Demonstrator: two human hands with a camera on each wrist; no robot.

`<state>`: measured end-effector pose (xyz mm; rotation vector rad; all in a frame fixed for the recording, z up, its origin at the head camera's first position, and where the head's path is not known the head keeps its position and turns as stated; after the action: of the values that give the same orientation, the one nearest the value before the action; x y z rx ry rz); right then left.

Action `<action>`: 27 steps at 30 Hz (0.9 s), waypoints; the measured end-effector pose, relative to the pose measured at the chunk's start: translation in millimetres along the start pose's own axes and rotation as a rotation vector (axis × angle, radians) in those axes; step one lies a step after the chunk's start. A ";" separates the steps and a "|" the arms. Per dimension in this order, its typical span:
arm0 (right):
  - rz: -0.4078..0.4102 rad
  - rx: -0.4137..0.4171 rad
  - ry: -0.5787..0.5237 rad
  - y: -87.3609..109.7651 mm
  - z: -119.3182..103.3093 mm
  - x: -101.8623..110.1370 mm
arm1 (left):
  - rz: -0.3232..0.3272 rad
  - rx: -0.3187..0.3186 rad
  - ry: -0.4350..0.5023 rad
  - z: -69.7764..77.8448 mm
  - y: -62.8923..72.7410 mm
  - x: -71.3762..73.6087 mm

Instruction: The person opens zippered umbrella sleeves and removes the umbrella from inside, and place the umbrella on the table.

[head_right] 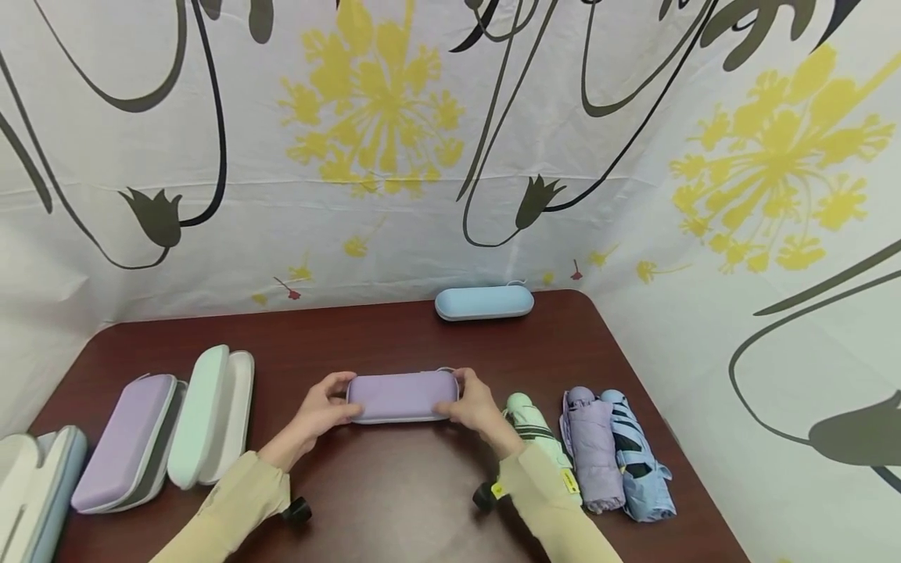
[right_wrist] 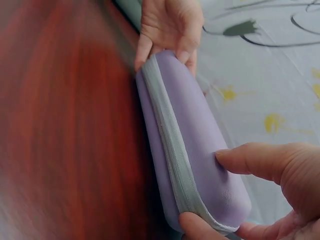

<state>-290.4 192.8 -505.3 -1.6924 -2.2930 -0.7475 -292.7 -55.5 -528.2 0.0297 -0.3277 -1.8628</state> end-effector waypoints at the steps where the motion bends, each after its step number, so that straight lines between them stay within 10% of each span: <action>1: -0.003 0.011 -0.006 1.5 -1.0 -4.1 | 0.005 0.001 -0.010 -0.8 4.0 2.5; 17: -0.185 0.114 -0.094 19.8 -15.0 -56.7 | 0.032 0.055 -0.178 -8.3 58.3 38.9; 27: -0.263 0.143 -0.058 15.9 -14.3 -61.0 | -0.038 0.026 -0.304 -5.9 63.3 48.3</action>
<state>-257.5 138.1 -515.4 -1.3864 -2.5733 -0.5704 -247.9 -119.5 -511.7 -0.2329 -0.5645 -1.9007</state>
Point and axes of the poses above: each hand's wrist, its own y-axis away from the middle knuckle, its own x-axis out of the back of the hand, z = x × y, the point moved 8 cm from there along -y, towards the middle knuckle, and after that the axes turned 13 degrees about -z, right-handed, at the moved point
